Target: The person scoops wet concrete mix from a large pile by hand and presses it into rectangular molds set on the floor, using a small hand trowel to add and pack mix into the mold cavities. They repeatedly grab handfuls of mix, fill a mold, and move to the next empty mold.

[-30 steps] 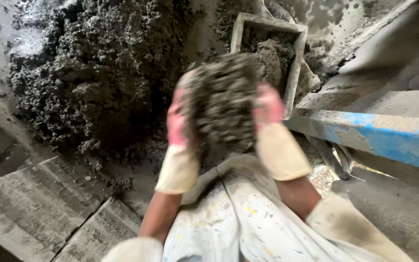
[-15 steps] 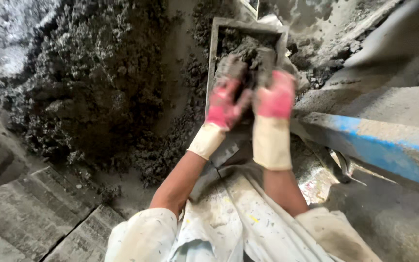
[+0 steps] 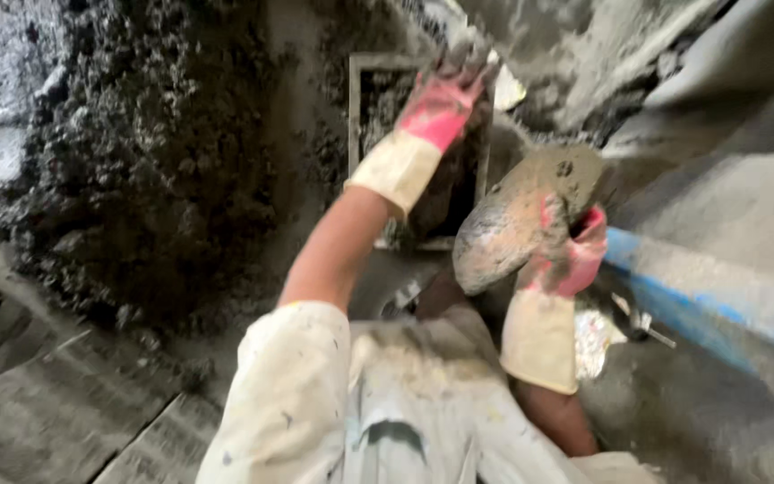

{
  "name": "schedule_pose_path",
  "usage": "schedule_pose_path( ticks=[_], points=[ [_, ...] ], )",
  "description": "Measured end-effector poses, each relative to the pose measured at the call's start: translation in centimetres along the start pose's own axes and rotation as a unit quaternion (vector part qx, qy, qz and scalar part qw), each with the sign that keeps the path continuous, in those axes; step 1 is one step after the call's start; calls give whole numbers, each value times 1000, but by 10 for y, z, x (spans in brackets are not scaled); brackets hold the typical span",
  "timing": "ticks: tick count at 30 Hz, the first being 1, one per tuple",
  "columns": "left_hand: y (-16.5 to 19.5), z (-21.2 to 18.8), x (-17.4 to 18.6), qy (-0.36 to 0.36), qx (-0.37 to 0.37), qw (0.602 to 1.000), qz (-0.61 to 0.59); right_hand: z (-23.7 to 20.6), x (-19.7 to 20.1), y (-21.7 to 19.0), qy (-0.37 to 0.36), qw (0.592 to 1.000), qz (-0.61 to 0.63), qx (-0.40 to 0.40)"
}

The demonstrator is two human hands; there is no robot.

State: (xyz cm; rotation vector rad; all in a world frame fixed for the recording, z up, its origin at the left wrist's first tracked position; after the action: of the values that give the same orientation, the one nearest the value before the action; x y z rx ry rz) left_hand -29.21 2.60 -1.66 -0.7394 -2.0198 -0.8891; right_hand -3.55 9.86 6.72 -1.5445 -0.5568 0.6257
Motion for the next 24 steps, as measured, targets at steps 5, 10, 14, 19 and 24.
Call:
schedule_pose_path(
  ticks=[5, 10, 14, 19, 24],
  points=[
    [-67, -47, -19, -136, 141, 953, -233, -26, 43, 1, -15, 998, 46, -29],
    [-43, -140, -61, 44, 106, 993, -1, -68, 66, 8, 7, 997, 51, -50],
    [-16, -174, -79, 210, 100, 967, 105, -100, 68, 17, 8, 996, 61, -58],
    [6, -187, -72, 249, 58, 959, -123, -135, 78, 17, 7, 996, 66, -59],
    [78, -142, -84, 61, 72, 994, -62, -169, 94, 23, 22, 995, 52, -84]
  ],
)
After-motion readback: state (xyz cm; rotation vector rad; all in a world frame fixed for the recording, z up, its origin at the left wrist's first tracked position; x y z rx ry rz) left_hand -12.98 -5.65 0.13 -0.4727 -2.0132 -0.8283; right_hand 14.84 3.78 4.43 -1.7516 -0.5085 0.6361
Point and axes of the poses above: each hand's wrist, its own z-axis towards the middle knuckle, its own x-axis out of the back of the hand, y = z × x, the point moved 6 cm from there along z, towards the middle knuckle, and after that the axes turned 15 degrees about -y, right-handed, at the moved point
